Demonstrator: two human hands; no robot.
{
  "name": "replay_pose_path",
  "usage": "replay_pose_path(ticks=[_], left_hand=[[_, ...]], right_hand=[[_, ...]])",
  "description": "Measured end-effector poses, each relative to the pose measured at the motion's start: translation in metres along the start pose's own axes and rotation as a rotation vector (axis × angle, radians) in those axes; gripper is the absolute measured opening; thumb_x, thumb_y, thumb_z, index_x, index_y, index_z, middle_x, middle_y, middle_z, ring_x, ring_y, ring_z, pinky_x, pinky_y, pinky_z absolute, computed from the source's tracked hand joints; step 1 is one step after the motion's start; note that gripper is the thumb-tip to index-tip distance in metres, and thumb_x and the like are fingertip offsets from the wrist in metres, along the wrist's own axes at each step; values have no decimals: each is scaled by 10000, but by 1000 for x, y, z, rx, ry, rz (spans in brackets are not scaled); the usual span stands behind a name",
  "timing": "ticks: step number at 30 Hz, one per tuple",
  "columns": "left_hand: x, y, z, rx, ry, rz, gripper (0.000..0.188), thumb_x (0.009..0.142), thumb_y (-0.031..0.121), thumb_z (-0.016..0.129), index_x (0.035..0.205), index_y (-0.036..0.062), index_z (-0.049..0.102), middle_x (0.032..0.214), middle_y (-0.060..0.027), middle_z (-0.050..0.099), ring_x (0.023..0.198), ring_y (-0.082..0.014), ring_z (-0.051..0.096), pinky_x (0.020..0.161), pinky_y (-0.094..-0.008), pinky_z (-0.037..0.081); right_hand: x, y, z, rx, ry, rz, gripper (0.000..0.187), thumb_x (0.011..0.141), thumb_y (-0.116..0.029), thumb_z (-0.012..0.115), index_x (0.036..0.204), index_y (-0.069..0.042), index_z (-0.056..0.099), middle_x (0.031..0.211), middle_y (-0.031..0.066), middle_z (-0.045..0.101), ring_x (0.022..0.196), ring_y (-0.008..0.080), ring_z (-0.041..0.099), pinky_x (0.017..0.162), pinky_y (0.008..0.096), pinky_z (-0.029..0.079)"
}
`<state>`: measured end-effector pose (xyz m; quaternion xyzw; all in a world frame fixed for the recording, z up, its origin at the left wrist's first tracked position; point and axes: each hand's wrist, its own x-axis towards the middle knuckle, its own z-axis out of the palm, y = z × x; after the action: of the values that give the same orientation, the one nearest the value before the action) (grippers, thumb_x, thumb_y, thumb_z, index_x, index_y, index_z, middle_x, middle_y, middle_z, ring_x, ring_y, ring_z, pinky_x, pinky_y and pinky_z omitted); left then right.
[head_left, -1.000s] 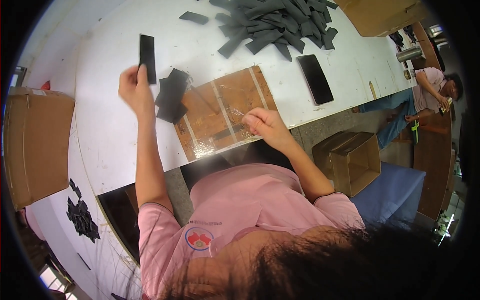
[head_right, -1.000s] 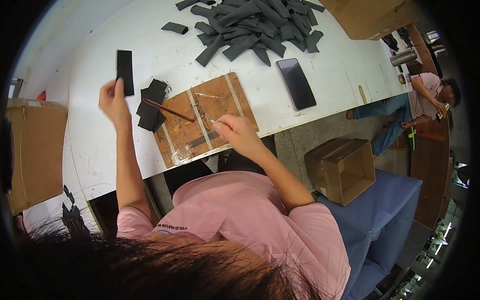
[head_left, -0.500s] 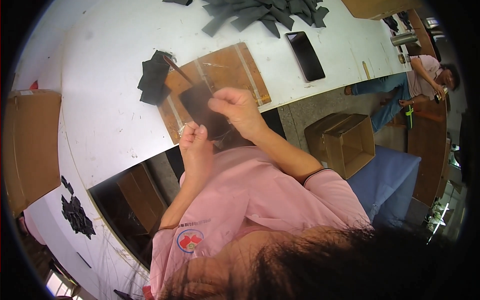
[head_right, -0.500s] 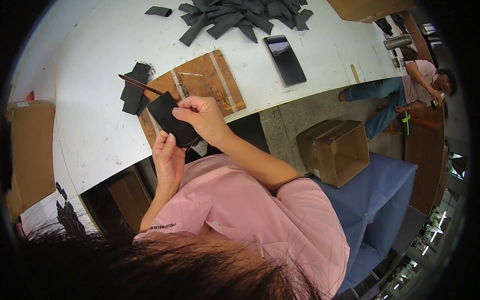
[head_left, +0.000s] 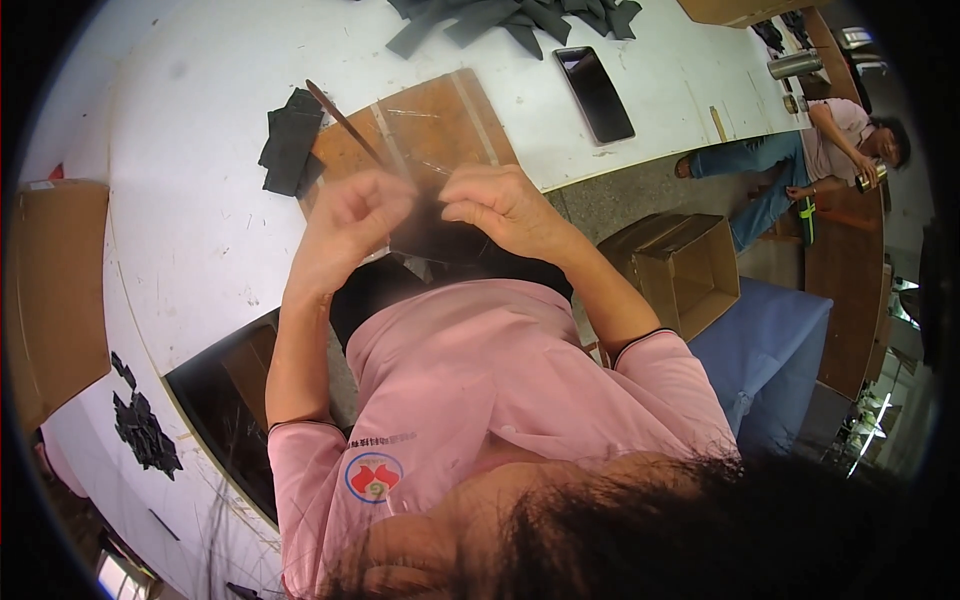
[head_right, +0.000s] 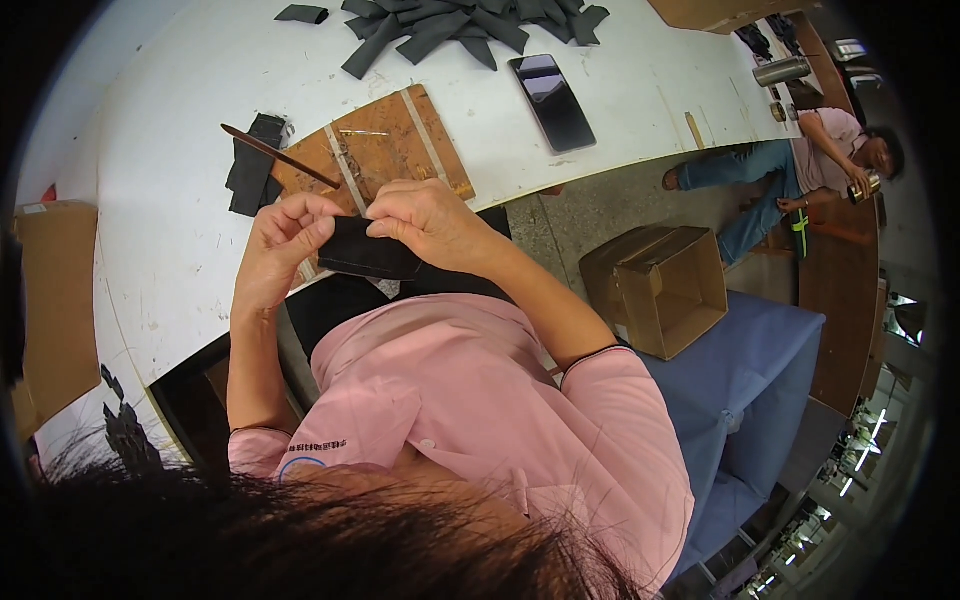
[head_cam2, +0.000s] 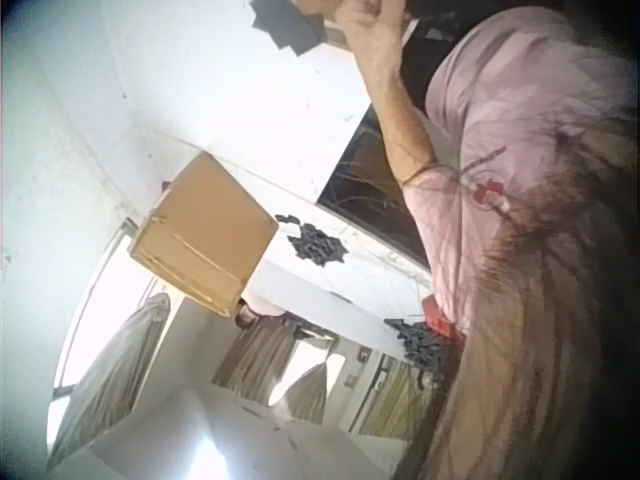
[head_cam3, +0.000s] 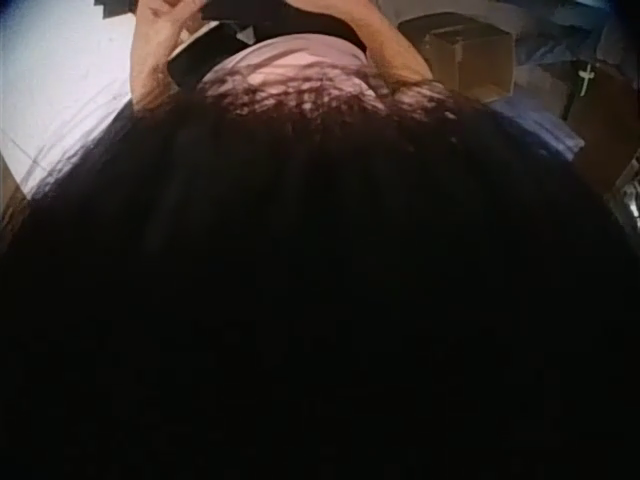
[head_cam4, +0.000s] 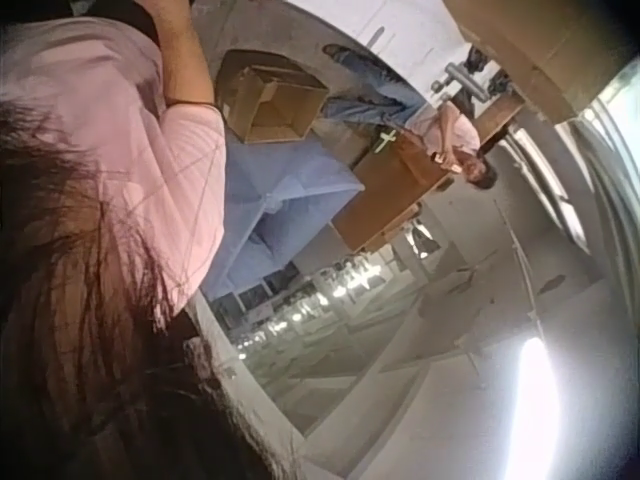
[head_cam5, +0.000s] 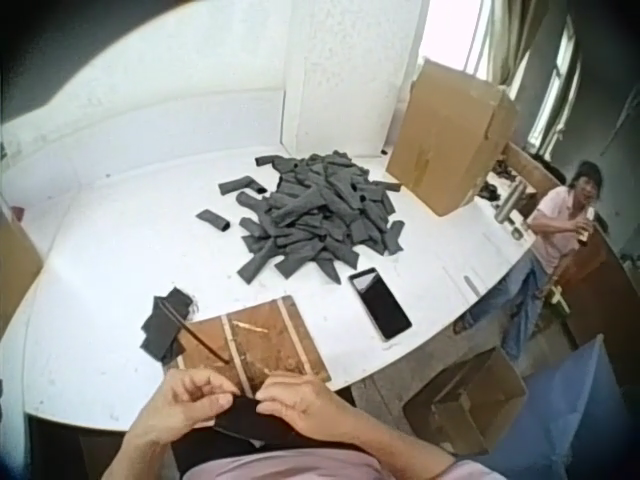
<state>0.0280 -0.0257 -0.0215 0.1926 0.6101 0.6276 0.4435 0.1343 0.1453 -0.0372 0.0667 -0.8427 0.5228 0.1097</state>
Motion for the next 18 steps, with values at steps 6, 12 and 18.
replay_pose_path(ticks=[6,12,18], left_hand=[[-2,-8,-2,191,-23,14,34,757,18,532,784,15,554,648,18,524,512,-36,438,447,-174,332],[-9,-21,20,-27,378,170,39,753,0,572,782,-1,547,628,-12,541,502,-47,477,455,-168,383],[-8,-22,34,197,459,344,67,738,-32,578,796,-25,546,662,-26,563,515,-51,494,452,-171,402]], right_hand=[[12,-4,-2,-161,-19,-170,103,684,-54,608,748,5,553,708,97,535,673,255,506,617,315,410],[12,-14,15,-124,331,-32,202,634,-36,649,817,-18,564,803,85,526,706,206,523,609,295,415],[14,-7,37,57,412,-73,61,668,-17,622,703,-2,573,675,67,524,598,184,522,519,266,406]])
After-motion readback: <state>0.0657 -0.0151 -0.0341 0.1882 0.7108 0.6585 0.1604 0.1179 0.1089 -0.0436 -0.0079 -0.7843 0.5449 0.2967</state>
